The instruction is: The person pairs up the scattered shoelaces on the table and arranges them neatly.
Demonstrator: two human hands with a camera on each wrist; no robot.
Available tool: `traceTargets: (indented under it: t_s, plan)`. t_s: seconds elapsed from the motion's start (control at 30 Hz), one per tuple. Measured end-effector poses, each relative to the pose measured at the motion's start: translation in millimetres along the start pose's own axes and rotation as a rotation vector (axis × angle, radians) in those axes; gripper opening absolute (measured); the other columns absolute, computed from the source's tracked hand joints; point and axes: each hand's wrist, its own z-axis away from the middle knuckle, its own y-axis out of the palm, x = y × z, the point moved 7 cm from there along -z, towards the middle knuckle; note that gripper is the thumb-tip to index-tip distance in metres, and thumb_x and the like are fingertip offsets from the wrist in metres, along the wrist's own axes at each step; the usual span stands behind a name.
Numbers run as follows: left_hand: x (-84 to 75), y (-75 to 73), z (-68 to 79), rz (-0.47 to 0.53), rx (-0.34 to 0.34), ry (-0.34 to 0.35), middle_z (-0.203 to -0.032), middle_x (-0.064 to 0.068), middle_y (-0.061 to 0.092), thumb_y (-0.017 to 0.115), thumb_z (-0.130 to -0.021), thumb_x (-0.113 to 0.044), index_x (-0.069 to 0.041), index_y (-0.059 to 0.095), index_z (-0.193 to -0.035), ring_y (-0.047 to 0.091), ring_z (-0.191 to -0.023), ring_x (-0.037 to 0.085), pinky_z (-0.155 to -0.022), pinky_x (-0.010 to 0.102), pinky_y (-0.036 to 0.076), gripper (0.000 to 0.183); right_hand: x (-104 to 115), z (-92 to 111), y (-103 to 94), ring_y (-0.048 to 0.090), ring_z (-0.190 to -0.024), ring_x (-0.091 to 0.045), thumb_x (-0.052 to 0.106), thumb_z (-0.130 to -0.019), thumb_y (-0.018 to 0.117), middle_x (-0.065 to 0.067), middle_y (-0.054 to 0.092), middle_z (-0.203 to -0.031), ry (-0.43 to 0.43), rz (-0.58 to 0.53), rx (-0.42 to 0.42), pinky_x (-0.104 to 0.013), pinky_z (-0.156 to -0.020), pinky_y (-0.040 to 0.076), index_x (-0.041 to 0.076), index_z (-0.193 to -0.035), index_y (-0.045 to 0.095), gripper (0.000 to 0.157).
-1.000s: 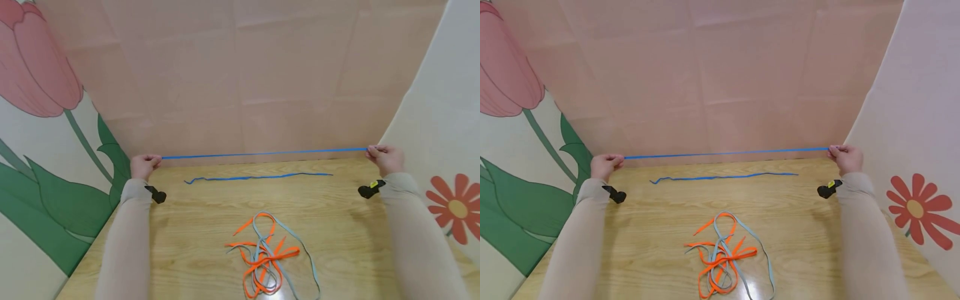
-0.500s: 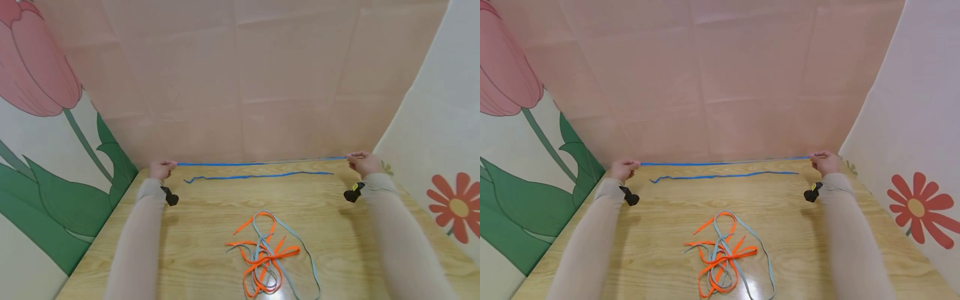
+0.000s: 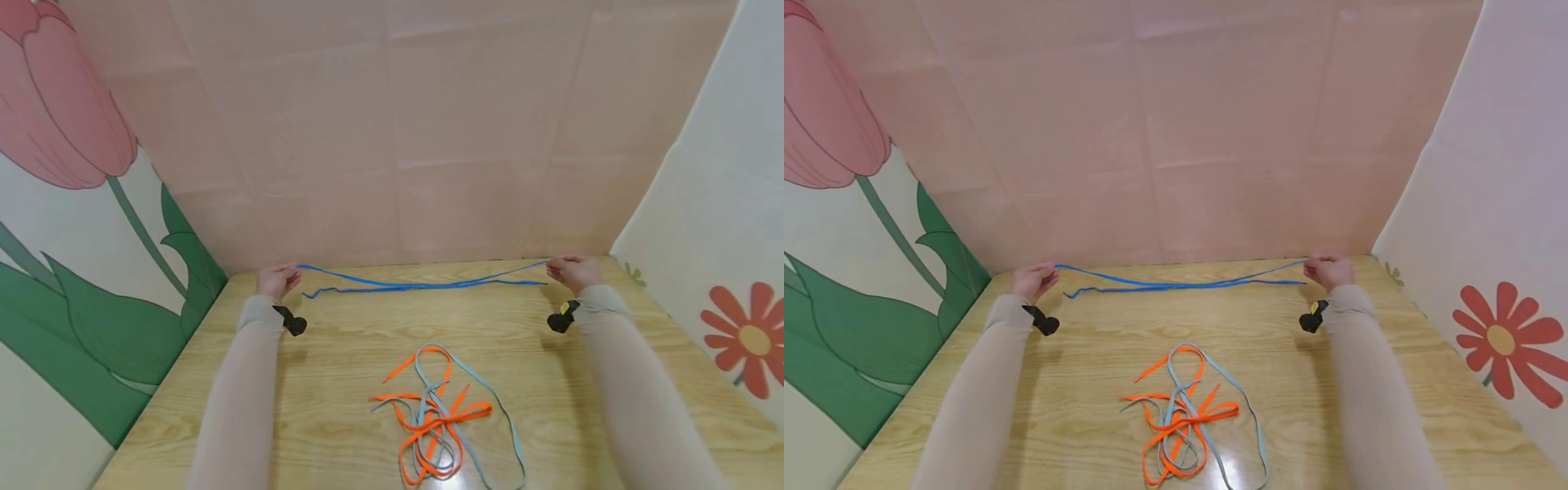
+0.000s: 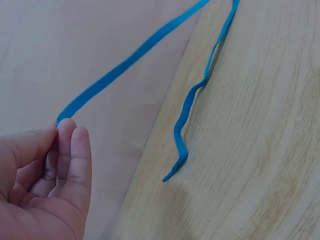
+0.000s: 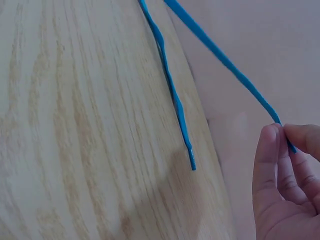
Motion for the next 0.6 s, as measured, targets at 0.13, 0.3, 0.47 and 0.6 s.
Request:
traceTargets:
  t_s: [0.13,0.3,0.47,0.6]
  plan:
    - [28.4,-13.0,-48.7,0.040,0.062,0.040,-0.075,0.004,0.068,0.062,-0.091,0.004,0.008,0.062,-0.120,0.066,-0.067,0.009,-0.072,0.023,0.057,0.029,-4.4,-0.1,3.2,0.068,-0.064,-0.008,-0.008,-0.091,0.053,0.000,0.070,-0.068,0.017,-0.006,0.033,-0.018,-0.067,0.056,0.007,-0.074,0.063,0.025]
    - [55.1,-24.2,-80.9,0.041,0.110,0.001,-0.080,0.007,0.069,0.065,-0.090,0.001,0.006,0.063,-0.120,0.066,-0.069,0.010,-0.076,0.026,0.057,0.031,-10.1,2.4,4.9,0.067,-0.062,-0.007,-0.008,-0.094,0.047,0.000,0.068,-0.065,0.062,0.051,0.037,-0.018,-0.065,0.056,0.012,-0.068,0.066,0.038]
    - [44.8,-17.0,-39.8,-0.028,0.046,-0.089,-0.073,0.005,0.067,0.058,-0.094,0.001,0.009,0.059,-0.123,0.066,-0.066,0.008,-0.072,0.020,0.057,0.031,-15.6,8.4,8.5,0.064,-0.059,-0.004,-0.005,-0.096,0.042,0.003,0.066,-0.063,0.142,0.130,0.031,-0.015,-0.064,0.054,0.016,-0.064,0.063,0.044]
    - [29.9,-7.8,3.3,-0.084,0.007,-0.148,-0.067,0.003,0.062,0.053,-0.095,0.003,0.010,0.058,-0.122,0.063,-0.065,0.008,-0.070,0.019,0.055,0.028,-23.2,13.4,11.4,0.063,-0.059,-0.003,0.003,-0.100,0.040,0.003,0.066,-0.063,0.291,0.091,0.055,-0.013,-0.064,0.053,0.012,-0.064,0.063,0.044]
